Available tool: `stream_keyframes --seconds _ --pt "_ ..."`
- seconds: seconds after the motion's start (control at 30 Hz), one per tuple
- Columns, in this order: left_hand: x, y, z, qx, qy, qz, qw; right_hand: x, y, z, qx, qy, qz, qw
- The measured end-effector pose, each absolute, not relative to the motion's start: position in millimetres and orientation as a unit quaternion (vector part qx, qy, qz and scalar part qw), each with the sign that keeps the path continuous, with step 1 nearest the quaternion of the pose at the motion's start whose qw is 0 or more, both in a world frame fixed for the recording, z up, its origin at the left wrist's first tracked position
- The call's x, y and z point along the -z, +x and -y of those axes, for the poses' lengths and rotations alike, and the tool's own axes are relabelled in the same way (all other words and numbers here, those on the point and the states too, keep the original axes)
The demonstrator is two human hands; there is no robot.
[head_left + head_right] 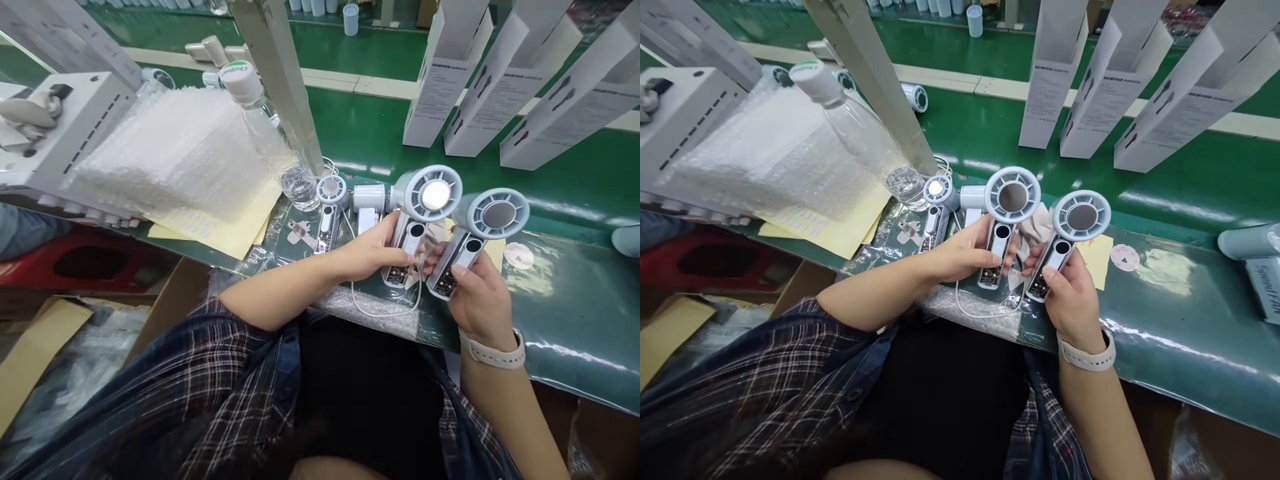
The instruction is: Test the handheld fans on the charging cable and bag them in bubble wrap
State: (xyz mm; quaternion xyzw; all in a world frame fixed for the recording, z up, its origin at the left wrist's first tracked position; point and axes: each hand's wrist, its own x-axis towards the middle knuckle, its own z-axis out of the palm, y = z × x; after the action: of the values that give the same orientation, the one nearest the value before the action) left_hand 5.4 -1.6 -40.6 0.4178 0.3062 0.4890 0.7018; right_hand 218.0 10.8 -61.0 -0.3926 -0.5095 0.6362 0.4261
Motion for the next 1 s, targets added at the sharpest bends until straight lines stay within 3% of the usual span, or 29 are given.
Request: stream_keyframes --seconds 0.13,0.73,1.0 --pt "39 2 0 -0.479 0.459 -0.339 0.667 59 217 -9 -0.632 -0.393 0.525 0.414" --pt "38 1 5 -0.468 0.468 -0.264 0.702 60 218 -10 -0.631 -0.379 0.54 0.408" --pt "48 2 0 -0.489 0.459 -0.348 0.655 61 215 -10 -0.622 -0.394 0.525 0.427"
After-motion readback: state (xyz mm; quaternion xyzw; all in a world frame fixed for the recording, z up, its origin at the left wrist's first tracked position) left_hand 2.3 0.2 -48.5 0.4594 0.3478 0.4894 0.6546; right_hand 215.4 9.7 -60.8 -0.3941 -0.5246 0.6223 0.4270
